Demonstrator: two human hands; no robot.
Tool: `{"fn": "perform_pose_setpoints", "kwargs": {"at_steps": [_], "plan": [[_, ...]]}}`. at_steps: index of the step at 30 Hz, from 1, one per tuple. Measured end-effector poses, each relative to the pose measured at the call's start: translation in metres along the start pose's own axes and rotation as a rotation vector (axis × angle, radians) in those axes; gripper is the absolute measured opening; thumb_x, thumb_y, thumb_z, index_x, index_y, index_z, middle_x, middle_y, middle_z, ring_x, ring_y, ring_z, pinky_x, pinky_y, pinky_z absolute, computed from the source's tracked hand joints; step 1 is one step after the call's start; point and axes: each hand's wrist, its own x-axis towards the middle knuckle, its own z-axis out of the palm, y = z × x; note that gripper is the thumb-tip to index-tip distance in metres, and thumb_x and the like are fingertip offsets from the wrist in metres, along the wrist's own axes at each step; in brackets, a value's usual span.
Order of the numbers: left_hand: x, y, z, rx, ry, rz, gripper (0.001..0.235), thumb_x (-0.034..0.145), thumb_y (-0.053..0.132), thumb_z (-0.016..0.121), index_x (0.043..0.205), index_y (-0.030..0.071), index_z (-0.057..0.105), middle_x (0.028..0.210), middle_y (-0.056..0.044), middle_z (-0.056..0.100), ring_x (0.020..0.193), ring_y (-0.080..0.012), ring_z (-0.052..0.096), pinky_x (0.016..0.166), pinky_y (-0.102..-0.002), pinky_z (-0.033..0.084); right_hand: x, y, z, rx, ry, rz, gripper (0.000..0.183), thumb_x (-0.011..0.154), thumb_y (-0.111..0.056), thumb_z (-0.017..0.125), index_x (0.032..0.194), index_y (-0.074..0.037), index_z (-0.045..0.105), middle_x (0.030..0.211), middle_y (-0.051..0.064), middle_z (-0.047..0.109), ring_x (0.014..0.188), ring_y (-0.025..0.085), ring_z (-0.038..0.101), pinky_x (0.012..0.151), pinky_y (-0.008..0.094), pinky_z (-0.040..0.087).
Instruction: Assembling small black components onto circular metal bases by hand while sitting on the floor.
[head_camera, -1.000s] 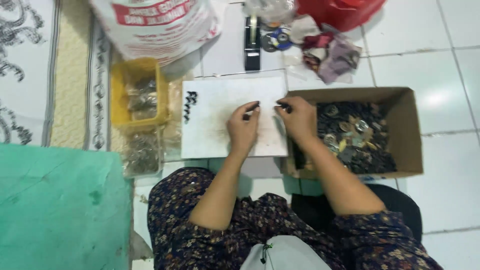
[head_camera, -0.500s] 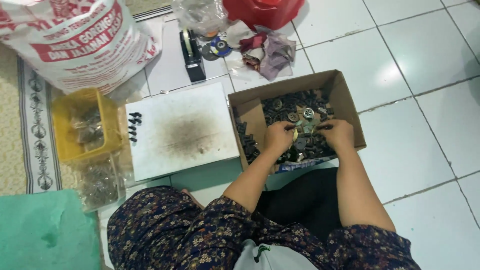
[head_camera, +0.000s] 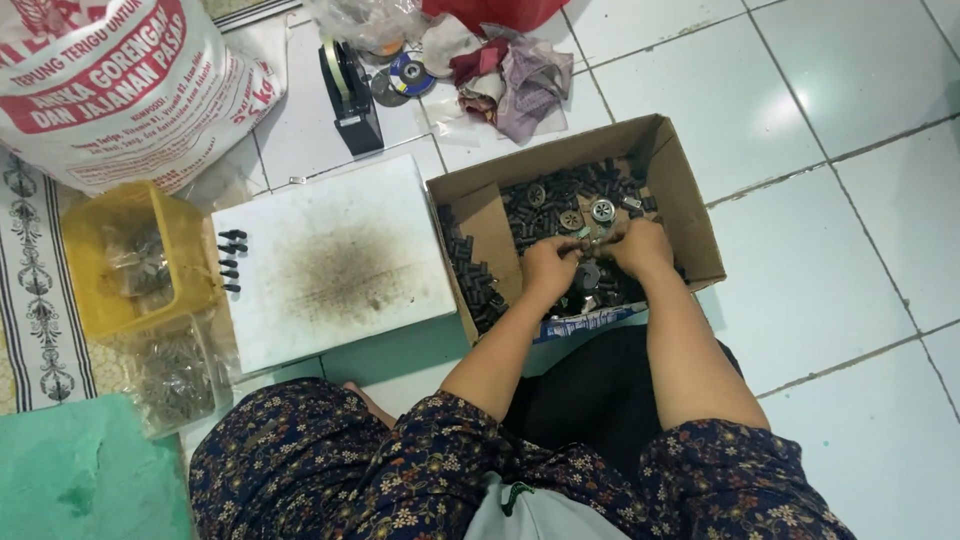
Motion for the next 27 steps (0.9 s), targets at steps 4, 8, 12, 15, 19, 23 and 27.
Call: {"fn": "perform_pose_setpoints", "kwargs": {"at_steps": [4, 8, 12, 15, 19, 23, 27], "plan": [[-0.008, 0.022, -0.019, -0.103, 0.046, 0.041, 0.030, 0.094, 0.008, 0.067, 0.123, 0.003, 0.072, 0.118, -0.024, 0.071, 0.117, -0.0408, 0.066, 0.097, -0.048, 0.056, 0.005, 0.001, 0.002, 0.047, 0.010, -0.114, 0.025, 0.090, -0.011, 0.076, 0.112, -0.001, 0.078, 0.115, 0.027, 0.074, 0.117, 0.047, 0.065, 0.100, 0.057, 0.051], [-0.018, 0.035, -0.032, -0.097, 0.061, 0.241, 0.031, 0.089, -0.001, 0.073, 0.120, 0.005, 0.074, 0.116, -0.025, 0.070, 0.115, -0.0446, 0.066, 0.097, -0.050, 0.057, 0.021, 0.012, 0.014, 0.150, -0.039, -0.266, 0.019, 0.091, -0.009, 0.075, 0.108, -0.002, 0.079, 0.117, 0.030, 0.071, 0.120, 0.050, 0.062, 0.102, 0.056, 0.048], [-0.009, 0.020, -0.033, 0.004, 0.134, 0.324, 0.021, 0.086, 0.005, 0.079, 0.107, 0.008, 0.079, 0.100, -0.018, 0.073, 0.097, -0.0368, 0.073, 0.080, -0.041, 0.064, 0.028, 0.022, 0.025, 0.358, -0.074, -0.260, 0.022, 0.087, -0.016, 0.079, 0.105, -0.004, 0.079, 0.117, 0.032, 0.068, 0.124, 0.051, 0.059, 0.103, 0.054, 0.047], [-0.017, 0.024, -0.039, -0.078, 0.177, 0.195, 0.018, 0.089, 0.010, 0.079, 0.107, 0.005, 0.079, 0.095, -0.016, 0.074, 0.091, -0.0316, 0.074, 0.075, -0.037, 0.065, 0.027, 0.021, 0.020, 0.290, 0.017, -0.213, 0.020, 0.089, -0.016, 0.080, 0.105, -0.005, 0.080, 0.112, 0.027, 0.072, 0.119, 0.048, 0.062, 0.099, 0.052, 0.050], [-0.016, 0.015, -0.037, -0.218, 0.166, 0.028, 0.020, 0.088, 0.014, 0.079, 0.106, 0.004, 0.078, 0.095, -0.016, 0.075, 0.089, -0.0269, 0.074, 0.072, -0.038, 0.063, 0.025, 0.025, 0.024, -0.023, 0.057, -0.103, 0.022, 0.083, -0.018, 0.083, 0.105, -0.015, 0.082, 0.106, 0.019, 0.076, 0.111, 0.041, 0.069, 0.093, 0.049, 0.055], [-0.004, 0.002, -0.028, -0.397, 0.212, -0.100, 0.023, 0.080, 0.011, 0.083, 0.099, 0.000, 0.077, 0.086, -0.020, 0.075, 0.080, -0.0260, 0.074, 0.064, -0.036, 0.061, 0.025, 0.022, 0.030, -0.118, 0.070, -0.095, 0.025, 0.079, -0.017, 0.084, 0.104, -0.014, 0.083, 0.100, 0.019, 0.078, 0.105, 0.040, 0.072, 0.089, 0.050, 0.057], [0.000, -0.004, -0.024, -0.496, 0.221, -0.123, 0.026, 0.077, 0.005, 0.083, 0.101, -0.003, 0.076, 0.091, -0.026, 0.073, 0.082, -0.0311, 0.075, 0.061, -0.038, 0.062, 0.023, 0.014, 0.029, -0.189, 0.057, -0.148, 0.026, 0.080, -0.017, 0.084, 0.103, -0.007, 0.082, 0.101, 0.022, 0.078, 0.105, 0.042, 0.072, 0.089, 0.050, 0.058]]}}
